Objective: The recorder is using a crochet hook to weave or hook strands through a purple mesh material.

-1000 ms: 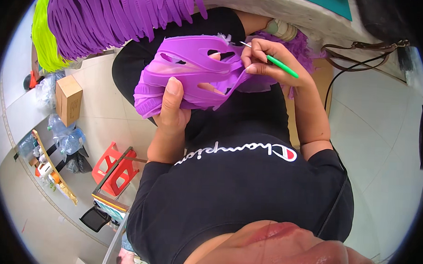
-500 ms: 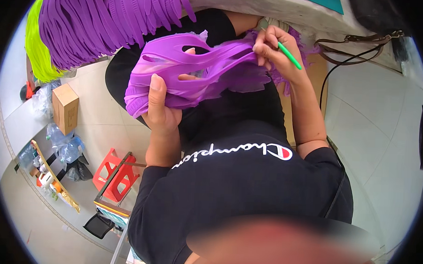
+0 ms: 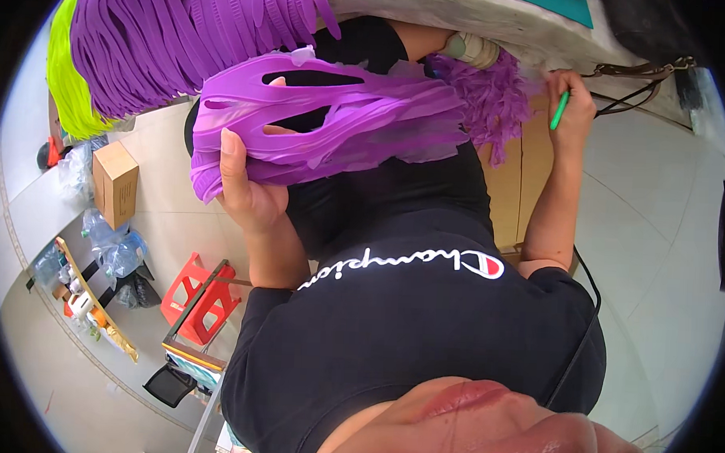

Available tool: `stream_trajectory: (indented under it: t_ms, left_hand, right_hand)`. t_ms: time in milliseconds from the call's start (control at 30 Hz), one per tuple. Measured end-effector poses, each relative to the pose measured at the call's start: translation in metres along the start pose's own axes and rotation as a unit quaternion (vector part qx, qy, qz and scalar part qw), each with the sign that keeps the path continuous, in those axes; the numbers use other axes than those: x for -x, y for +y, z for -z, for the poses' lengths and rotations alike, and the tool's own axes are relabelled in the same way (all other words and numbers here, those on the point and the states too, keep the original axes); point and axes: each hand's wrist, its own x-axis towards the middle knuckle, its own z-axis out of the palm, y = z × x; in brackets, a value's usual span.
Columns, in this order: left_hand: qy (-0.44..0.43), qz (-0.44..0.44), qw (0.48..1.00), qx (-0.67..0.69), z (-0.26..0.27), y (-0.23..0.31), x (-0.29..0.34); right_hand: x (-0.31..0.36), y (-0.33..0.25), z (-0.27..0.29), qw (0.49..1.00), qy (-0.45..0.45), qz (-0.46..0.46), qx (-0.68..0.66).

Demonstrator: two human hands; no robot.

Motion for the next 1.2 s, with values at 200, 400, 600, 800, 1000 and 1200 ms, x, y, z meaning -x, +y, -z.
stream_trajectory:
  t_ms: [200,400,600,800,1000,1200]
  left_hand:
    - [0.021,-0.009,0.999,-0.042,-0.006,-0.004,0.002]
    - [0.097,0.122,0.987,0.051,0.002,-0.004,-0.005]
    - [-0.082,0.072,0.972,0.209,-0.002,0.005,0.032]
    - [-0.222,0.136,0.941,0.216,-0.018,-0.025,0.030]
    - [-0.182,0.100,0.962,0.179,-0.027,-0.008,0.021]
    - [-0.063,0.142,0.974,0.165,-0.023,-0.011,0.010]
  right_hand:
    - [-0.002,-0.042,0.006,0.985,-0.170,-0.019,-0.037]
    - [-0.037,-0.079,0.020,0.985,0.051,0.044,-0.158]
    - [-0.061,-0.078,0.027,0.971,0.082,0.156,-0.159]
    - [-0.033,-0.117,-0.010,0.803,-0.276,0.142,-0.509]
    - [-0.028,-0.110,-0.033,0.768,-0.314,0.051,-0.555]
    - [-0.018,-0.136,-0.032,0.712,-0.153,-0.058,-0.683]
